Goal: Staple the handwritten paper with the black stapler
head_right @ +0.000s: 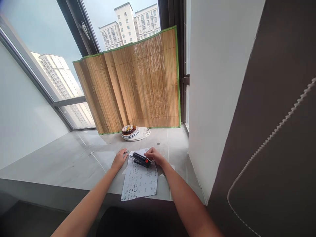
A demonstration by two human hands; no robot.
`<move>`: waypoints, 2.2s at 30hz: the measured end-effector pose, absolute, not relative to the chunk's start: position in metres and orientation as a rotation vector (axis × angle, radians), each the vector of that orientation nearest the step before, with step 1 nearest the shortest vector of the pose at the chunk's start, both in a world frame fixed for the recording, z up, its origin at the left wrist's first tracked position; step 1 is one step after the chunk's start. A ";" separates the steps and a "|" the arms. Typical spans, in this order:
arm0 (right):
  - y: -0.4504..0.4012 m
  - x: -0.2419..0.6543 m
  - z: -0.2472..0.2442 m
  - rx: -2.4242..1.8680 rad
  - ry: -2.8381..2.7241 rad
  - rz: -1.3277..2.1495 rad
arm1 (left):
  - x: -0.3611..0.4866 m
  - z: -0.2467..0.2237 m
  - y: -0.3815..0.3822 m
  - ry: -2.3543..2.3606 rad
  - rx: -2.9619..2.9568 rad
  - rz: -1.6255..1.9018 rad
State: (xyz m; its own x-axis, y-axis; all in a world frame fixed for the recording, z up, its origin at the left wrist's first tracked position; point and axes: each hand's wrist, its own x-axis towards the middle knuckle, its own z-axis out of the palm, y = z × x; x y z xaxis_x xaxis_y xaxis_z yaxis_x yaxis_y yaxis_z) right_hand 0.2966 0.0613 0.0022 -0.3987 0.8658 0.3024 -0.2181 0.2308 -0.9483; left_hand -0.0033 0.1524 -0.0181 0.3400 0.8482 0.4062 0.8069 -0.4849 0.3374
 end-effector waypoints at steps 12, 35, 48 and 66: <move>0.060 0.296 0.003 -0.675 -1.536 1.368 | 0.000 -0.008 0.133 1.612 2.507 0.903; 0.044 0.262 0.010 -1.012 -2.051 0.443 | 0.005 -0.003 0.071 1.465 2.633 1.004; 0.040 0.260 0.016 -0.927 -2.231 0.261 | 0.002 0.006 0.065 1.209 2.705 1.017; 0.035 0.255 0.023 -0.868 -2.356 0.138 | 0.000 0.004 0.067 1.210 2.702 0.946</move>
